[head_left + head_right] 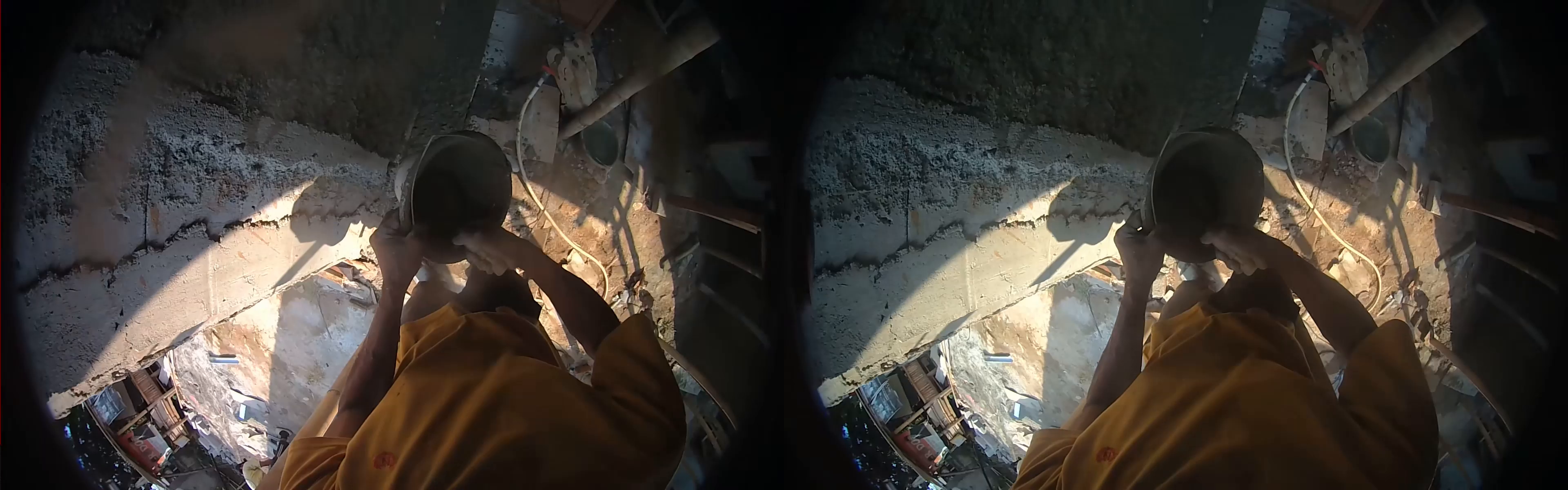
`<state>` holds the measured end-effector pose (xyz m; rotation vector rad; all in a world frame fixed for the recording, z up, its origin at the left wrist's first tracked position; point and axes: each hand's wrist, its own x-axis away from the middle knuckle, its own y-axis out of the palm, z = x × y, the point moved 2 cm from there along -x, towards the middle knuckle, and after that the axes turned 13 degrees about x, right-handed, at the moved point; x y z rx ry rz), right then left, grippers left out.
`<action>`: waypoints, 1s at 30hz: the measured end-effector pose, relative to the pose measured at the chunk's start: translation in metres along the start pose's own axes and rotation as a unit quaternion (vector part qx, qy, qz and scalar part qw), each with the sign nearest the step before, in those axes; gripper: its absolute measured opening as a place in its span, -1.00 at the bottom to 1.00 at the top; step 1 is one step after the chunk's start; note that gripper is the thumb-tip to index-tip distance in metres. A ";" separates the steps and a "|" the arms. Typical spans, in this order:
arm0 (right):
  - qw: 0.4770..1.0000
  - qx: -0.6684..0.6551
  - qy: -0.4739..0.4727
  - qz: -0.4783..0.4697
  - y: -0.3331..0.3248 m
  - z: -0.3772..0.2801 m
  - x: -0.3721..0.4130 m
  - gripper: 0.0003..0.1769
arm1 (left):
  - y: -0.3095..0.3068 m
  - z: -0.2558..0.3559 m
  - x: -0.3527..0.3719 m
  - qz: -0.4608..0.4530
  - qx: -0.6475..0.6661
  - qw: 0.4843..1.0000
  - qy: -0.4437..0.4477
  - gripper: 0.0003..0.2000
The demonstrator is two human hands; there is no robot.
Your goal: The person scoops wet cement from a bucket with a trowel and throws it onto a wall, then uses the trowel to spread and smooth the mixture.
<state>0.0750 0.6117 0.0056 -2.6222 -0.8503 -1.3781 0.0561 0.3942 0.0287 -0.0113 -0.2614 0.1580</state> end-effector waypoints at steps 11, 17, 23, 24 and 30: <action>1.000 0.011 -0.005 -0.026 0.025 -0.043 0.019 -0.67 | -0.045 -0.049 0.003 0.042 0.228 0.972 -0.031 -0.77; 0.934 -0.256 -0.221 -0.117 0.027 -0.118 0.053 -0.61 | -0.100 -0.074 0.020 0.135 0.240 0.959 -0.070 -0.71; 0.756 -0.154 -0.604 0.202 -0.016 -0.267 0.169 -0.58 | -0.167 -0.061 0.083 0.174 0.241 0.954 -0.028 -0.76; 0.669 -0.156 -0.663 0.297 -0.024 -0.286 0.177 -0.56 | -0.180 -0.065 0.094 0.183 0.252 0.950 -0.024 -0.78; 0.242 -0.196 -0.579 0.753 -0.054 -0.377 0.209 -0.69 | -0.216 -0.072 0.157 0.266 0.196 0.944 0.024 -0.82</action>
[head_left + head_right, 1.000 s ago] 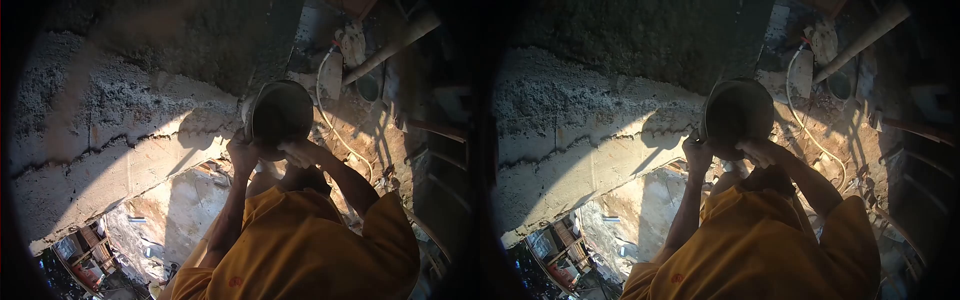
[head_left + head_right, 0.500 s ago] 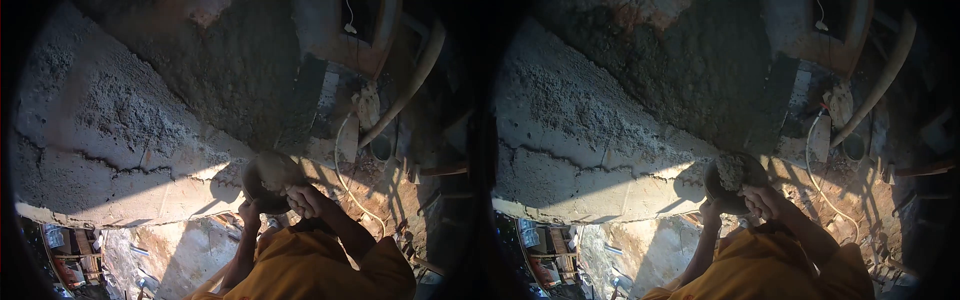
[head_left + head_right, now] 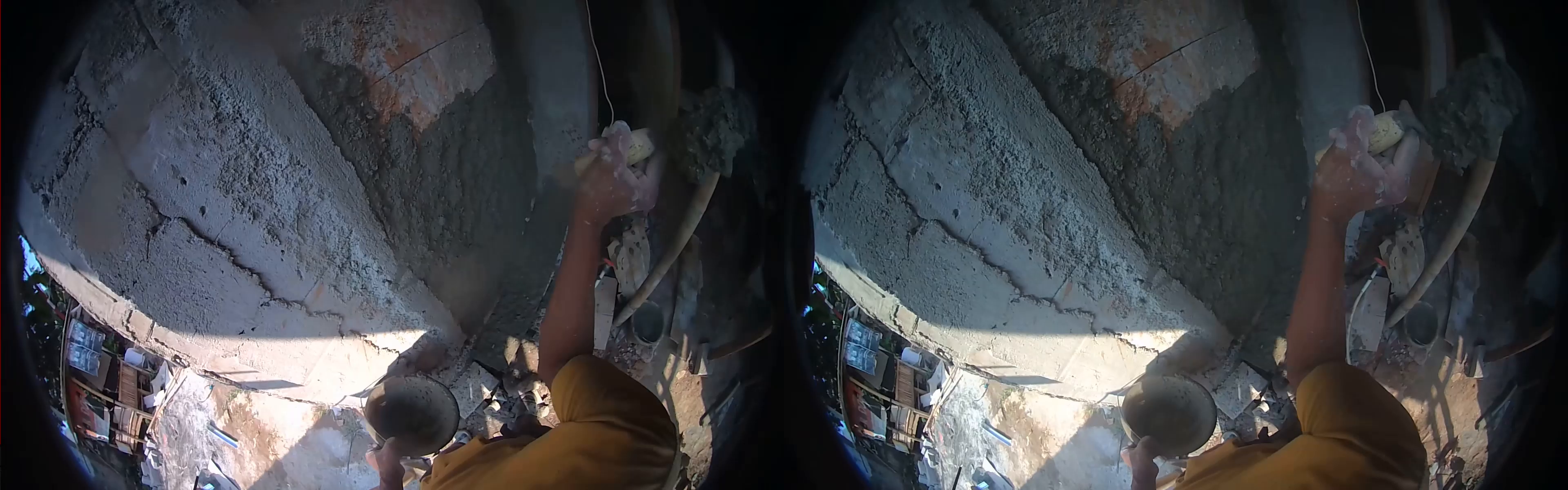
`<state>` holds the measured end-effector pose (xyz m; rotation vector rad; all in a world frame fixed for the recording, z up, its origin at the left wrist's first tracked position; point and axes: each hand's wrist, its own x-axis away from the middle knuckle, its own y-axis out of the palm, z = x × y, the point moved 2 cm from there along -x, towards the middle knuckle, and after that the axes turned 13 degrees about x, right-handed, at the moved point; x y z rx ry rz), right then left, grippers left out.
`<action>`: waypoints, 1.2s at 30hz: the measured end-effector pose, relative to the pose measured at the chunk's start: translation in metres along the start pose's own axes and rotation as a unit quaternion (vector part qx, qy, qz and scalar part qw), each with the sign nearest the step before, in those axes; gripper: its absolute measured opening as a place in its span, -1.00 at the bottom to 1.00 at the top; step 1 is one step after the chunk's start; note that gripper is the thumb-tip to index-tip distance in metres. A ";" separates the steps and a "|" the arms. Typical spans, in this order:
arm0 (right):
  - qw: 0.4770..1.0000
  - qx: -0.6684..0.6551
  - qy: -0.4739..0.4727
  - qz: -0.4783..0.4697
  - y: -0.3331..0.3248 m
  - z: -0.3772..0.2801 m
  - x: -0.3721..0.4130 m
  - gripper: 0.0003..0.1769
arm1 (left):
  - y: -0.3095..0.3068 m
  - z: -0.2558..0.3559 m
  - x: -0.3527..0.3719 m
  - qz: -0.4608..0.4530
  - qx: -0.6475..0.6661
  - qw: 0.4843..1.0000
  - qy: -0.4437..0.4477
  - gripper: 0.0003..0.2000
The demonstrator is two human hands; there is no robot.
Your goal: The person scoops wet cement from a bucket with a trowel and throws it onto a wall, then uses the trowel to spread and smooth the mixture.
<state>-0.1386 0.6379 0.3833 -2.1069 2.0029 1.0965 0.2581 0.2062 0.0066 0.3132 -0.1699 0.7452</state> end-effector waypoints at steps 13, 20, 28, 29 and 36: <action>0.472 -0.010 -0.325 -0.820 -0.222 0.162 0.301 -0.68 | 0.028 -0.002 -0.002 0.015 0.029 0.999 0.010 -0.69; 0.350 0.150 -0.331 -0.863 -0.336 0.168 0.289 -0.71 | 0.140 0.012 -0.045 -0.087 -0.378 0.922 0.018 -0.70; 0.363 0.249 -0.122 -0.890 -0.302 0.216 0.218 -0.75 | 0.242 -0.019 -0.066 -0.291 -0.323 0.897 0.085 -0.78; 0.343 0.254 0.047 -0.903 -0.295 0.219 0.205 -0.78 | 0.244 -0.029 -0.067 -0.313 -0.304 0.894 0.103 -0.70; 0.206 0.190 0.500 -0.819 -0.348 0.222 0.207 -0.67 | 0.280 -0.014 -0.052 -0.372 -0.231 0.899 0.019 -0.57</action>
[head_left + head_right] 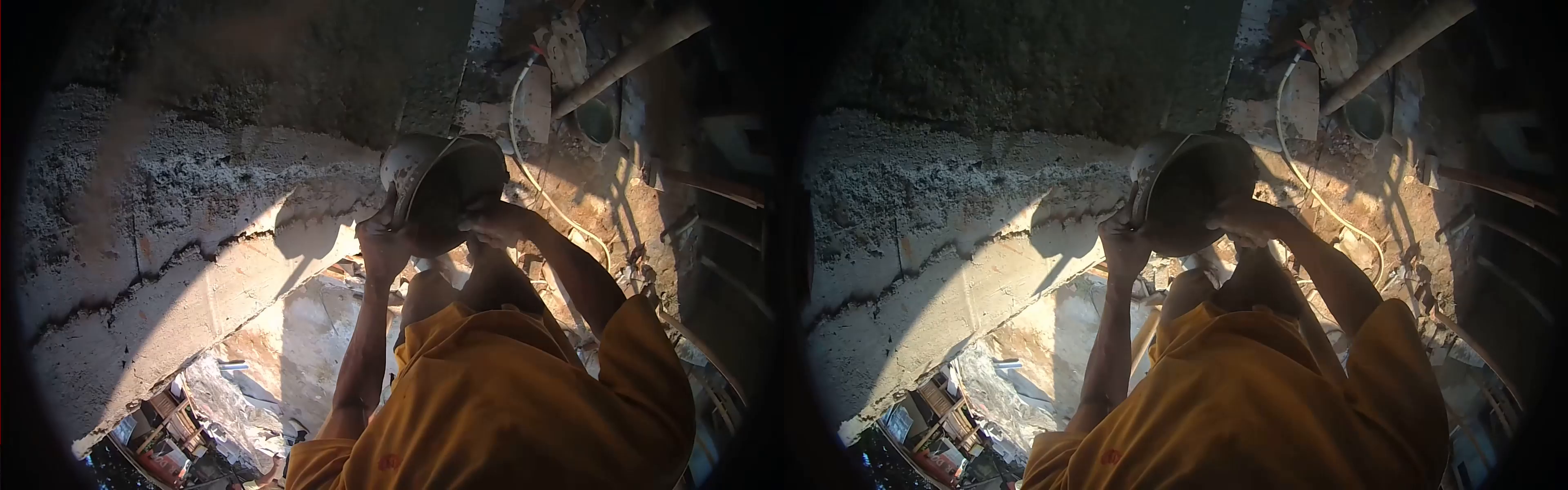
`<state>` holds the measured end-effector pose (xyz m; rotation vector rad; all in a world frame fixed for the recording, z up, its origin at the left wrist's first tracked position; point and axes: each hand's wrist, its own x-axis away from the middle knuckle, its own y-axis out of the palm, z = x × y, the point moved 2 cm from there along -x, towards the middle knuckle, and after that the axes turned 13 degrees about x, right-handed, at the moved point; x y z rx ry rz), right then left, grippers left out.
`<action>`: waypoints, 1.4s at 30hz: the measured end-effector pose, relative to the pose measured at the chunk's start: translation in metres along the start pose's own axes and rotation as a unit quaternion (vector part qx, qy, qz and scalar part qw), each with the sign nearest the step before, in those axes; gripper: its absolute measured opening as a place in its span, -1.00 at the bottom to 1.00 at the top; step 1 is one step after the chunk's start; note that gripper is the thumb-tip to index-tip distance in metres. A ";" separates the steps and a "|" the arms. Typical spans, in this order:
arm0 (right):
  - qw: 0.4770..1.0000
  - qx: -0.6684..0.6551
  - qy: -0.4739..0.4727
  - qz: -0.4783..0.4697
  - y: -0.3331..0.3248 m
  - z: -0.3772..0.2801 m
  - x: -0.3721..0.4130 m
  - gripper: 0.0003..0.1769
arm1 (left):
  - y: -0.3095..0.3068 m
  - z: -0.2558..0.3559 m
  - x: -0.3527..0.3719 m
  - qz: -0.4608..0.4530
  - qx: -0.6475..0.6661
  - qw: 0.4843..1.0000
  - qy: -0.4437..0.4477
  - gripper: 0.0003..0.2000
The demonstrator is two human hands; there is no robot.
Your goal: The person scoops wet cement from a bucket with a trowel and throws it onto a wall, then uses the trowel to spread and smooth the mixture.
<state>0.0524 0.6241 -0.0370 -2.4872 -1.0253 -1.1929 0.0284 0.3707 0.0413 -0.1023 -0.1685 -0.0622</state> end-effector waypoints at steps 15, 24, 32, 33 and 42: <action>0.982 -0.176 -0.043 0.053 0.061 -0.086 0.047 -0.73 | -0.028 -0.073 0.037 0.151 0.290 0.944 -0.037 -0.80; 0.828 -0.297 -0.434 0.197 -0.024 -0.216 0.147 -0.55 | -0.088 -0.081 0.093 0.202 0.308 0.928 -0.050 -0.81; 0.322 -0.182 -0.454 0.811 -0.108 -0.333 0.217 -0.81 | -0.150 -0.072 0.209 0.307 0.231 0.922 -0.049 -0.81; 0.277 -0.185 -0.425 0.842 -0.113 -0.348 0.208 -0.80 | -0.153 -0.067 0.223 0.282 0.221 0.933 -0.022 -0.78; 0.596 0.276 -0.527 0.540 0.018 -0.255 -0.031 -0.64 | -0.145 -0.071 0.220 0.402 0.263 0.876 -0.035 -0.86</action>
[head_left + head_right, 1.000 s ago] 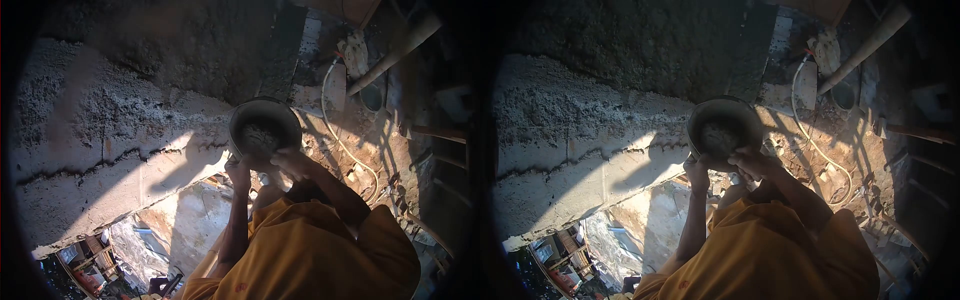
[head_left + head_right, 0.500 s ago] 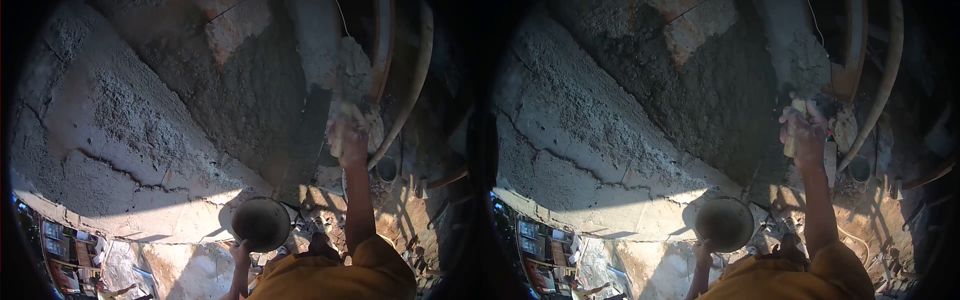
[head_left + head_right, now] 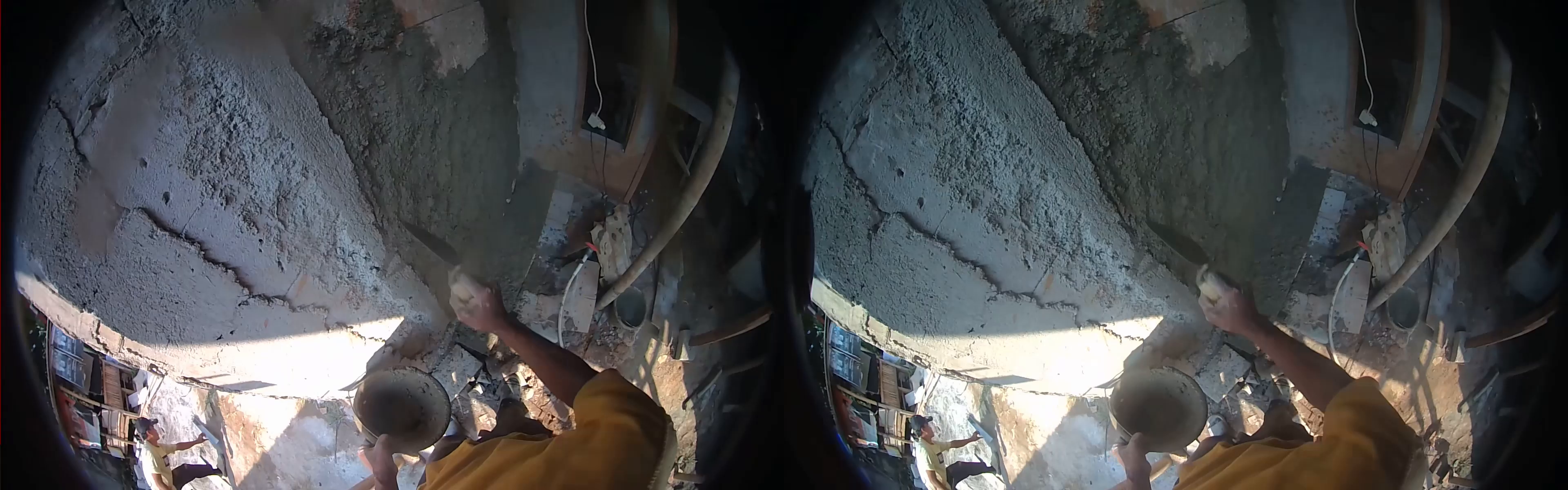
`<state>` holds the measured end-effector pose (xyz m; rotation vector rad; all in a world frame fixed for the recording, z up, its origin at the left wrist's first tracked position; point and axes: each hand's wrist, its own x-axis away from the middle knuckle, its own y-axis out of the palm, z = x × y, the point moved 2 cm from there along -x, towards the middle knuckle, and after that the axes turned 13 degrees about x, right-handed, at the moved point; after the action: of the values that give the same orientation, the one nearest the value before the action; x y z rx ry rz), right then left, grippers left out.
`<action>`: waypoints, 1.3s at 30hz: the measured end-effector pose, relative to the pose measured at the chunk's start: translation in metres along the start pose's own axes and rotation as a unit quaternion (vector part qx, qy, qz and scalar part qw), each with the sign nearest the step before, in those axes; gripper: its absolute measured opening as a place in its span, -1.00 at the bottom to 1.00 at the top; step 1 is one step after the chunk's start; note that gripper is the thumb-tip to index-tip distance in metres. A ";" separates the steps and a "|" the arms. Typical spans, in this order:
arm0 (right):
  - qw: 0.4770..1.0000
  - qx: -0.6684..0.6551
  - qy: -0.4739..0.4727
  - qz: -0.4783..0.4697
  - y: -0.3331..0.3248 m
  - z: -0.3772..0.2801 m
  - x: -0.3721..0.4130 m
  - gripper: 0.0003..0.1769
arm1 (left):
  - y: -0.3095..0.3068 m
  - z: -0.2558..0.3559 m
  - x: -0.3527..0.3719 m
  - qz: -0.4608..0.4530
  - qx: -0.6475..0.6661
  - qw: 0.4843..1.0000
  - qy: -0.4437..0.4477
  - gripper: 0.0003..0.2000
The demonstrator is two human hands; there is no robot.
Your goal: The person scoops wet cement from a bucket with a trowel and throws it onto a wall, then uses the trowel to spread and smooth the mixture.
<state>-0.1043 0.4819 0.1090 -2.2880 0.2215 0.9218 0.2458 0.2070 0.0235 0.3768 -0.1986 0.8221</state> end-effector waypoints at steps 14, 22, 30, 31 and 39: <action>0.875 0.276 -0.096 -0.386 -0.043 0.011 0.249 -0.77 | 0.213 -0.042 -0.066 -0.381 -0.399 0.822 0.143 -0.85; 0.877 0.335 -0.027 -0.344 -0.125 0.046 0.174 -0.76 | 0.324 -0.036 -0.042 -0.426 -0.302 0.845 0.113 -0.56; 0.913 0.122 0.115 -0.372 -0.163 0.089 0.147 -0.76 | 0.343 -0.053 -0.040 -0.481 -0.226 0.832 0.158 -0.76; 0.919 0.110 0.144 -0.350 -0.181 0.083 0.123 -0.75 | 0.345 -0.046 -0.037 -0.487 -0.235 0.826 0.157 -0.79; 0.466 -0.484 0.679 -0.296 -0.143 0.078 0.213 -0.62 | 0.331 -0.047 -0.007 -0.471 -0.187 0.862 -0.027 -0.79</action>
<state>0.0629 0.6592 -0.0024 -3.0552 -0.6168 -1.7875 -0.0040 0.4257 0.0611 0.0901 -0.1920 -0.2064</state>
